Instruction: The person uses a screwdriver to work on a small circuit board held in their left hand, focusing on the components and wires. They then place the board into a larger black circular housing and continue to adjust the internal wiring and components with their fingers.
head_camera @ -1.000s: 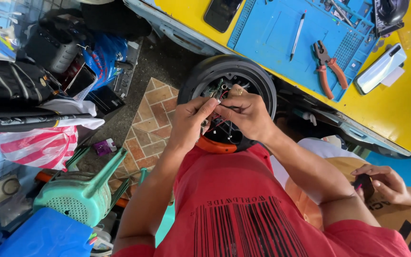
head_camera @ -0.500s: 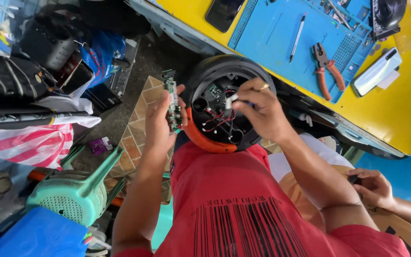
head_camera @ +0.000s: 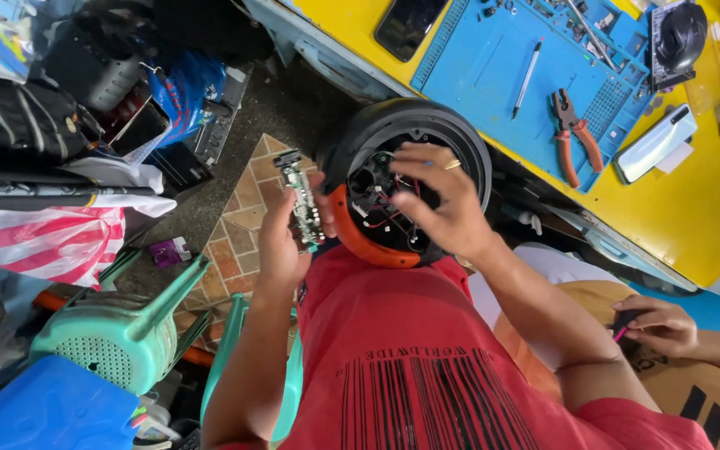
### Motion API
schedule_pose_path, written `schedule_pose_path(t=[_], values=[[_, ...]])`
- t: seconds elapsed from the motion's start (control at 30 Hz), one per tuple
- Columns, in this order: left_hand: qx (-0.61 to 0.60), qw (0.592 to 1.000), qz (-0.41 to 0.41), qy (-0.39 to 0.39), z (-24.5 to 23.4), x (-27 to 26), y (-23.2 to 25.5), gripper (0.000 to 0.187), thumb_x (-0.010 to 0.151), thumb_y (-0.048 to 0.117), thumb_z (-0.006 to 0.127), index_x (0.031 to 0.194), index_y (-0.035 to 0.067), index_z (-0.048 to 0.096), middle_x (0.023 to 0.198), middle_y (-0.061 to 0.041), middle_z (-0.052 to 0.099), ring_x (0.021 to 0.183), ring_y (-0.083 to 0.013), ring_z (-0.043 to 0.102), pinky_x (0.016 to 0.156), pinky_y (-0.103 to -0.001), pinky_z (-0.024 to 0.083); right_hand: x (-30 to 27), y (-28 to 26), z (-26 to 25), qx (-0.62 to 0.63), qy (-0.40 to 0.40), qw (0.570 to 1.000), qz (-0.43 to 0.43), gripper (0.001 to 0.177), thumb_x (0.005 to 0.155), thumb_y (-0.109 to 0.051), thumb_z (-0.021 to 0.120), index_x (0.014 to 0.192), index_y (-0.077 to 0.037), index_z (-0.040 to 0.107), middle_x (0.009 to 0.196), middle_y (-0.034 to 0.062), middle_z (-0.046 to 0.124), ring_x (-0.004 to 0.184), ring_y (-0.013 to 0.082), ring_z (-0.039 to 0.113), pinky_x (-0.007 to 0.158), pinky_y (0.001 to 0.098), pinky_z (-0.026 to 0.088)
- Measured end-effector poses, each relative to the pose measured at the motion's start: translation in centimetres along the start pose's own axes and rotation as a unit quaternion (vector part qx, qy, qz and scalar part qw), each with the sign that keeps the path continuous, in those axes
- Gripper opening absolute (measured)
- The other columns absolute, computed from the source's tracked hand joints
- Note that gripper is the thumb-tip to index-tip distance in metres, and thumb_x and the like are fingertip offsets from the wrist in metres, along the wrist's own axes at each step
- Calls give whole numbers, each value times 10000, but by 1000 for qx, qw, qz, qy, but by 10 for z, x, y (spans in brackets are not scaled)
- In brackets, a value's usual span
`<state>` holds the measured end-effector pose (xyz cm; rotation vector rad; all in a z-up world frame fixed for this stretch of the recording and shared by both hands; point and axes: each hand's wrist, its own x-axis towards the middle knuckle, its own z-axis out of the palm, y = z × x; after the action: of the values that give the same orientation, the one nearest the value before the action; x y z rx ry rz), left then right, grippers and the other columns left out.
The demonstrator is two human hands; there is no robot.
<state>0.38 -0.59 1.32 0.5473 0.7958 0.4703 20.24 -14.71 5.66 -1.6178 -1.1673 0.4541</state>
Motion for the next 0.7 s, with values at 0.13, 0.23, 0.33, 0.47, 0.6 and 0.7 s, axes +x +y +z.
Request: schedule_pose_path(t=[0.13, 0.23, 0.33, 0.47, 0.6, 0.7], values=[[-65, 997, -48, -14, 22, -11, 0, 613, 1011, 398, 583, 1403, -74, 590, 1067, -140, 726, 915, -225, 753, 788, -406, 675, -1, -17, -1, 6, 32, 999, 26, 208, 1036, -133, 664, 1174, 6, 736, 1116, 169, 653, 1105, 346, 663, 1008, 469, 494], [-25, 997, 2, -76, 40, -13, -1, 514, 1018, 404, 572, 1368, 35, 649, 1273, -189, 680, 1115, -297, 663, 1010, -416, 528, -4, -41, 18, 125, -31, 987, 97, 194, 967, -81, 714, 1129, 21, 743, 1013, 187, 691, 980, 340, 705, 905, 452, 542], [0, 991, -2, -133, 59, -19, 4, 642, 1042, 458, 535, 1493, 3, 504, 1171, -223, 708, 1023, -269, 734, 891, -408, 631, -6, -56, 35, 304, -65, 935, 168, 388, 957, -12, 674, 1336, 57, 622, 1009, 161, 713, 911, 210, 685, 854, 400, 573], [266, 942, 162, -124, 57, -29, 7, 499, 1137, 356, 383, 1530, 59, 456, 1495, -157, 519, 1404, -271, 469, 1201, -443, 349, -19, -28, 23, 323, -24, 927, 189, 324, 949, 25, 659, 1268, 79, 648, 941, 167, 722, 809, 183, 685, 751, 339, 567], [301, 948, 93, 44, 27, -49, -2, 755, 1003, 408, 641, 1604, 86, 317, 1542, -260, 318, 1431, -445, 372, 1172, -545, 344, -17, -18, -17, 254, 67, 944, 201, 264, 929, 32, 680, 1185, 93, 660, 853, 122, 677, 775, 162, 662, 730, 311, 549], [309, 951, -4, 15, 14, -53, -39, 1060, 905, 270, 783, 1632, -14, 66, 1545, -363, 336, 1407, -494, 410, 1139, -539, 372, -9, 15, -56, 201, 144, 949, 196, 169, 993, -13, 625, 1151, 32, 665, 869, 74, 635, 802, 145, 632, 789, 291, 510]])
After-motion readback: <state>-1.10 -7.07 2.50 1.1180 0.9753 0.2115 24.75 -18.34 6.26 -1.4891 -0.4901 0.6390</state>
